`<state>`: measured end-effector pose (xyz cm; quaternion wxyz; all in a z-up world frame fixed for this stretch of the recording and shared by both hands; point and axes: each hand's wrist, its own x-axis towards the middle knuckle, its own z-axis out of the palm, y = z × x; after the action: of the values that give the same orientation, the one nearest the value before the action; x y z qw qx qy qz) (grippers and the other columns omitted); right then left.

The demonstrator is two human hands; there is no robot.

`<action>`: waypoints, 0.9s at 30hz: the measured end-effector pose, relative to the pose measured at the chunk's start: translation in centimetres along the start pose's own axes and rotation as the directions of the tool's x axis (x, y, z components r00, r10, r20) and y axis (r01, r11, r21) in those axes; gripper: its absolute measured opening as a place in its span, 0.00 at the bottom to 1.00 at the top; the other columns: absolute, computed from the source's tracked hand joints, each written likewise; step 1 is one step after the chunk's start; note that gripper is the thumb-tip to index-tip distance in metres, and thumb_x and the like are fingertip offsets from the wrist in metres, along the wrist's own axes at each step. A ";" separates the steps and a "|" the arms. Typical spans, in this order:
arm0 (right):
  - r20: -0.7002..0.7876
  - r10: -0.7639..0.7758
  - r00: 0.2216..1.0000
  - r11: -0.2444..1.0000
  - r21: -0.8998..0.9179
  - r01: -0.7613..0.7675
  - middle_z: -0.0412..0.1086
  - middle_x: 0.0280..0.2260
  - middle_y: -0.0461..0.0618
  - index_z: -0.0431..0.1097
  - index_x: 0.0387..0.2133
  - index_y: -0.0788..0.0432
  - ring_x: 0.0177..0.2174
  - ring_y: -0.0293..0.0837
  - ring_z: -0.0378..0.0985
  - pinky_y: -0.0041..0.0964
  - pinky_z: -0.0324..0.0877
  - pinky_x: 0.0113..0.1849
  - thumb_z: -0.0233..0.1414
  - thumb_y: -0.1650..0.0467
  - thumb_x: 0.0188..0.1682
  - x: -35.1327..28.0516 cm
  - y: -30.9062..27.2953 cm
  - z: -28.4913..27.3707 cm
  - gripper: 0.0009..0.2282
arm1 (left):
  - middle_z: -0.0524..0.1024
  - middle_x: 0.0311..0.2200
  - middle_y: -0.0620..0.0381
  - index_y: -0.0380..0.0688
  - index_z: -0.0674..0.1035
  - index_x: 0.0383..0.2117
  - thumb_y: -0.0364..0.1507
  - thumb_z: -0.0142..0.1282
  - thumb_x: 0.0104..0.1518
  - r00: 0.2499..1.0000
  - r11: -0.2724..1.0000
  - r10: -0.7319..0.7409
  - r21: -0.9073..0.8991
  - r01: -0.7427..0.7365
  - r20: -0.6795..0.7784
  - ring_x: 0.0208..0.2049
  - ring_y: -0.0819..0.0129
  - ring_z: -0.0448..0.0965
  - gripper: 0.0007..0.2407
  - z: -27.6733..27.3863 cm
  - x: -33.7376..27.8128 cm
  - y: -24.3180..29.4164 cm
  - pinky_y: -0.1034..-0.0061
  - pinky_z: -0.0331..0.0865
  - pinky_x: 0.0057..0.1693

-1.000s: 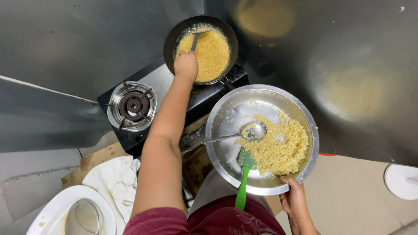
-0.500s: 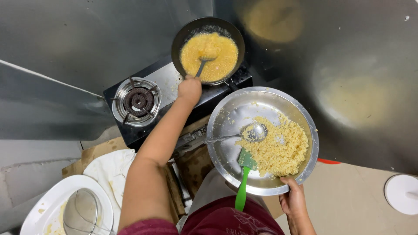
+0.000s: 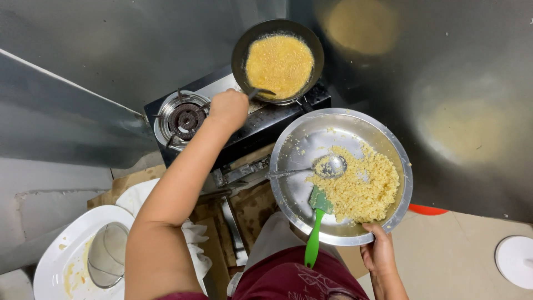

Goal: Transferring and stirring a yellow food mixture in a frying pan on a gas stove

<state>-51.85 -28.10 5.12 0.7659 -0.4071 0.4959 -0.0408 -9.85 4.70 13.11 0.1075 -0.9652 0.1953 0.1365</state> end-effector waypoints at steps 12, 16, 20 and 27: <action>-0.047 0.015 0.999 0.998 0.055 -0.013 0.74 0.45 0.46 0.68 0.57 0.56 0.41 0.44 0.77 0.36 0.74 0.40 0.51 0.77 0.42 -1.5 -0.4 1.2 0.24 | 0.77 0.41 0.45 0.52 0.83 0.43 0.25 0.48 0.59 0.980 0.984 -0.084 -0.171 0.053 -0.180 0.29 0.44 0.85 0.12 13.1 7.0 2.2 0.51 0.80 0.38; -0.049 0.005 0.999 0.997 0.072 -0.001 0.73 0.42 0.48 0.68 0.54 0.58 0.38 0.45 0.77 0.36 0.73 0.38 0.52 0.77 0.42 -0.8 0.5 0.6 0.22 | 0.73 0.42 0.45 0.53 0.80 0.52 0.24 0.44 0.61 0.987 0.951 -0.133 -0.293 0.101 -0.093 0.34 0.40 0.84 0.16 12.4 9.9 3.0 0.47 0.80 0.40; -0.054 0.010 0.999 0.998 0.065 -0.007 0.73 0.44 0.50 0.67 0.57 0.59 0.40 0.46 0.76 0.37 0.73 0.38 0.51 0.77 0.42 -1.6 0.4 0.9 0.24 | 0.76 0.41 0.43 0.51 0.81 0.50 0.23 0.44 0.58 0.972 0.913 -0.190 -0.388 0.122 -0.141 0.37 0.40 0.83 0.17 10.5 12.6 3.4 0.46 0.79 0.41; -0.080 0.011 0.997 0.997 0.080 -0.005 0.70 0.31 0.45 0.70 0.44 0.56 0.30 0.41 0.74 0.33 0.71 0.30 0.53 0.77 0.43 -1.3 1.3 0.0 0.14 | 0.73 0.44 0.44 0.50 0.83 0.45 0.23 0.45 0.59 0.927 0.890 -0.295 -0.419 0.178 -0.233 0.30 0.44 0.85 0.14 10.7 18.7 3.7 0.49 0.80 0.42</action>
<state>-52.99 -26.66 5.20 0.7612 -0.3723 0.5258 -0.0736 2.84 -2.35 -3.21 -0.1006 -0.9932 0.0574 0.0152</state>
